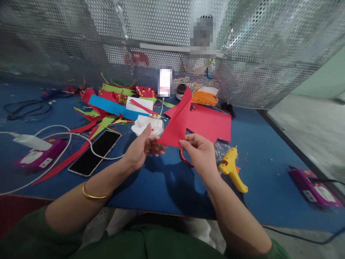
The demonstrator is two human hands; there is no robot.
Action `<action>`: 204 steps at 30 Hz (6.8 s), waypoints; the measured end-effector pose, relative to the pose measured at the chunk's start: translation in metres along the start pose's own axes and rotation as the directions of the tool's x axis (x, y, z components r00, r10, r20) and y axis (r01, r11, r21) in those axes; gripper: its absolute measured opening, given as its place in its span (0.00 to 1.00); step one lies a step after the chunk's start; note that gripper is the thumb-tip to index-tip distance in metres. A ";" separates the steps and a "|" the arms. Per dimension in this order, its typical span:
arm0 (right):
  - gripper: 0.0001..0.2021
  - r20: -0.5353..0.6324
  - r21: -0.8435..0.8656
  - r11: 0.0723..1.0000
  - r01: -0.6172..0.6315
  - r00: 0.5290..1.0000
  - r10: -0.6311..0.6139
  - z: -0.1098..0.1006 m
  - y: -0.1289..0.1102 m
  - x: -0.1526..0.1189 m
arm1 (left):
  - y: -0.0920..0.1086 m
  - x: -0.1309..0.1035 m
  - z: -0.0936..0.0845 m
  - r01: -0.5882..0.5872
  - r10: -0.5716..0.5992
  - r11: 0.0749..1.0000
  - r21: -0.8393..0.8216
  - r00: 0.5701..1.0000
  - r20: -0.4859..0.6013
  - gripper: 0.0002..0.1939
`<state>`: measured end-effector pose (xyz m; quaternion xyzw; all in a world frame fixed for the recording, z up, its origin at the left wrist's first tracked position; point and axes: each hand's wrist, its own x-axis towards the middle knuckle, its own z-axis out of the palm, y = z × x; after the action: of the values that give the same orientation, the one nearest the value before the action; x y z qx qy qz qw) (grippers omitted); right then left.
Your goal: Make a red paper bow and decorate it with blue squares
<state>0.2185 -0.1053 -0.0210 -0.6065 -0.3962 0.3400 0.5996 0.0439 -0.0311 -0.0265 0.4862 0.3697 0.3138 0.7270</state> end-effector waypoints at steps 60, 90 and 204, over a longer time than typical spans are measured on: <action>0.16 -0.111 0.076 0.997 0.030 0.994 -0.022 0.026 -0.005 -0.010 | -0.004 0.000 0.009 -0.259 0.226 0.951 -0.170 0.955 -0.193 0.18; 0.14 0.214 -0.232 0.972 -0.024 0.974 0.075 -0.036 -0.016 0.032 | 0.074 0.030 -0.007 -0.248 0.128 0.915 -0.319 0.926 -0.356 0.07; 0.30 0.573 -0.574 0.611 0.546 0.800 -0.177 -0.005 -0.039 0.133 | 0.082 0.095 -0.018 -0.290 0.111 0.814 -0.503 0.929 -0.354 0.05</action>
<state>0.2808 0.0090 0.0260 -0.5947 -0.7439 0.1590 0.2600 0.0712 0.0817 0.0236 0.2398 0.3193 0.5537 0.7307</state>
